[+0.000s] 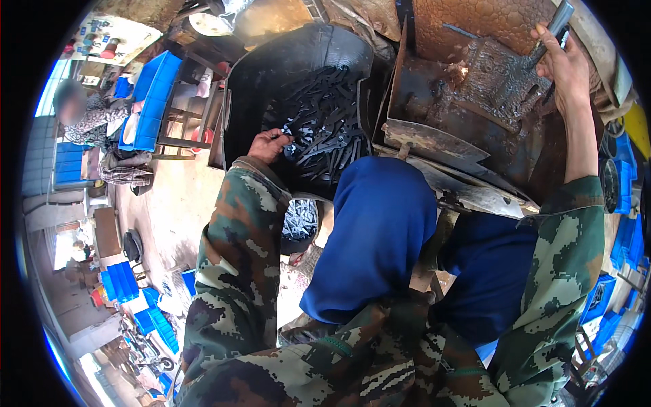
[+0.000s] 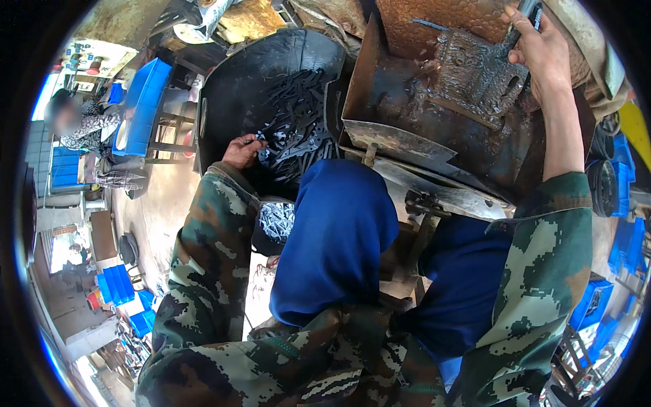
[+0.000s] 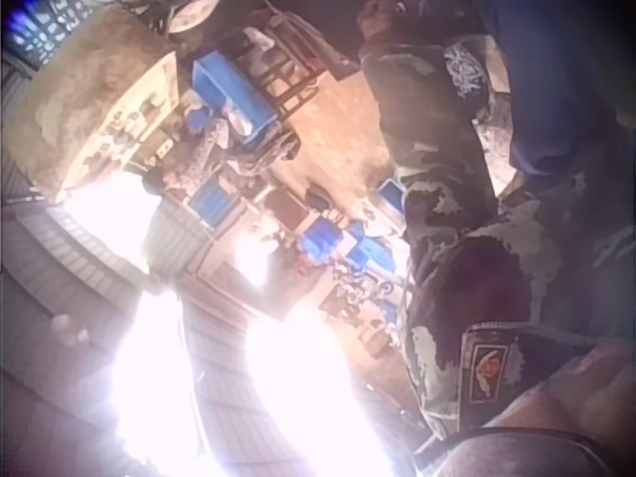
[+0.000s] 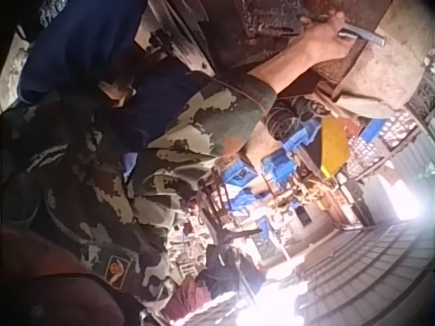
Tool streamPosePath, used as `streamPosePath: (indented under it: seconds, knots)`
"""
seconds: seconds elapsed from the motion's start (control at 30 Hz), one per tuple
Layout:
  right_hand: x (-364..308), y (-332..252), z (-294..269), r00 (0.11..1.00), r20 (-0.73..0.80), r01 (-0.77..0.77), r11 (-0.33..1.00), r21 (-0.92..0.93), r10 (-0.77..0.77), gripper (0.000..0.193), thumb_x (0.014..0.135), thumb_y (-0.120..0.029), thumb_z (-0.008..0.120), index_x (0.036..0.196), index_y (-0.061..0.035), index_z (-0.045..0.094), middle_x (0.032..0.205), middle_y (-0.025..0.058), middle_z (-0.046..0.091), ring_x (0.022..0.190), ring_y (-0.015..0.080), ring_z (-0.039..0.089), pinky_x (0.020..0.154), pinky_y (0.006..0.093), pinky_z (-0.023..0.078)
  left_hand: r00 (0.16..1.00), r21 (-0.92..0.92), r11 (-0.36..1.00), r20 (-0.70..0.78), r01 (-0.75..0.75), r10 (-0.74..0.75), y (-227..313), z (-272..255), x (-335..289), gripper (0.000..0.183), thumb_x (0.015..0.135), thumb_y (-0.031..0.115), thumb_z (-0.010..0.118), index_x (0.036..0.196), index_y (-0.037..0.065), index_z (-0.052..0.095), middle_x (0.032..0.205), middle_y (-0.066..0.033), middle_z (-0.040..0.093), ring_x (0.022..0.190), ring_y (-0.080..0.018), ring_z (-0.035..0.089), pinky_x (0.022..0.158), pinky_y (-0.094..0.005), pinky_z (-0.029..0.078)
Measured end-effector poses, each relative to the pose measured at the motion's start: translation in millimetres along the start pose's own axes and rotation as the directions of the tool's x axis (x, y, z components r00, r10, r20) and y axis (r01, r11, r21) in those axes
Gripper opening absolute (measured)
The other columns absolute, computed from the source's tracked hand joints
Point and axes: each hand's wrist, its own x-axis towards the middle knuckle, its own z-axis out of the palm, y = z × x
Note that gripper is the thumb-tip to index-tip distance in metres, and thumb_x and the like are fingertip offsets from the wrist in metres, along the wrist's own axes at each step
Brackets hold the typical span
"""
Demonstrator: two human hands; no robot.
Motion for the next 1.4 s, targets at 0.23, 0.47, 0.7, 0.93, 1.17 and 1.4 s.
streamPosePath:
  seconds: [0.23,0.47,0.7,0.93,1.17,1.4]
  knots:
    - [12,17,-9,1.0,0.024,-0.015,1.0,-0.005,0.015,0.038,0.097,-0.026,0.063,0.121,0.0019,0.058,0.098,0.0058,0.07,0.048,0.0021,0.033,0.05,0.022,0.039,0.987,-0.012,0.997,-0.144,-0.079,0.077,0,6,-4,0.007,0.092,0.017,0.065,0.087,0.013,0.06,0.061,0.0062,0.049,0.043,-0.003,0.036,0.038,-0.0202,0.023]
    - [9,9,-6,0.998,0.03,-0.044,0.998,-0.046,0.046,0.035,0.097,-0.028,0.064,0.117,0.001,0.061,0.065,-0.0041,0.054,0.047,0.0021,0.031,0.05,0.022,0.037,0.919,0.127,0.957,-0.272,-0.259,0.285,54,2,-35,0.008,0.089,0.013,0.067,0.086,0.012,0.06,0.069,0.0066,0.053,0.056,-0.0024,0.043,0.048,-0.0206,0.033]
    - [7,9,-17,1.0,-0.014,-0.015,0.998,-0.059,0.014,0.034,0.096,-0.031,0.065,0.112,0.0,0.064,0.056,-0.0076,0.041,0.047,0.0024,0.03,0.05,0.0218,0.037,0.759,0.682,0.584,-0.064,-0.44,0.648,119,40,-57,0.017,0.09,0.016,0.066,0.098,0.004,0.058,0.076,-0.0005,0.056,0.068,-0.0114,0.048,0.062,-0.0281,0.042]
    - [3,5,-2,1.0,-0.019,-0.019,0.998,-0.067,0.018,0.033,0.095,-0.031,0.065,0.109,-0.0009,0.065,0.056,-0.0079,0.04,0.047,0.0025,0.031,0.049,0.0223,0.037,0.815,0.797,0.3,0.366,-0.524,0.45,121,84,-28,0.021,0.08,0.01,0.069,0.093,0.002,0.055,0.079,-0.0195,0.061,0.079,-0.0418,0.06,0.068,-0.0442,0.048]
    - [3,3,2,0.999,-0.033,-0.012,0.999,-0.03,0.011,0.034,0.095,-0.031,0.065,0.111,-0.0005,0.064,0.059,-0.0064,0.046,0.047,0.0028,0.032,0.049,0.0223,0.038,0.899,0.804,0.43,0.276,-0.41,0.34,99,117,23,0.027,0.078,0.015,0.073,0.1,0.004,0.065,0.08,-0.0146,0.067,0.078,-0.03,0.067,0.071,-0.04,0.051]
    - [1,3,4,1.0,0.0,0.007,0.999,-0.036,-0.007,0.036,0.096,-0.03,0.064,0.114,-0.0001,0.061,0.072,-0.0021,0.061,0.048,0.0023,0.033,0.051,0.0219,0.04,0.853,0.756,0.455,0.259,-0.471,0.452,83,70,13,0.022,0.084,0.011,0.065,0.104,0.003,0.067,0.101,-0.0146,0.065,0.089,-0.029,0.066,0.08,-0.0369,0.052]
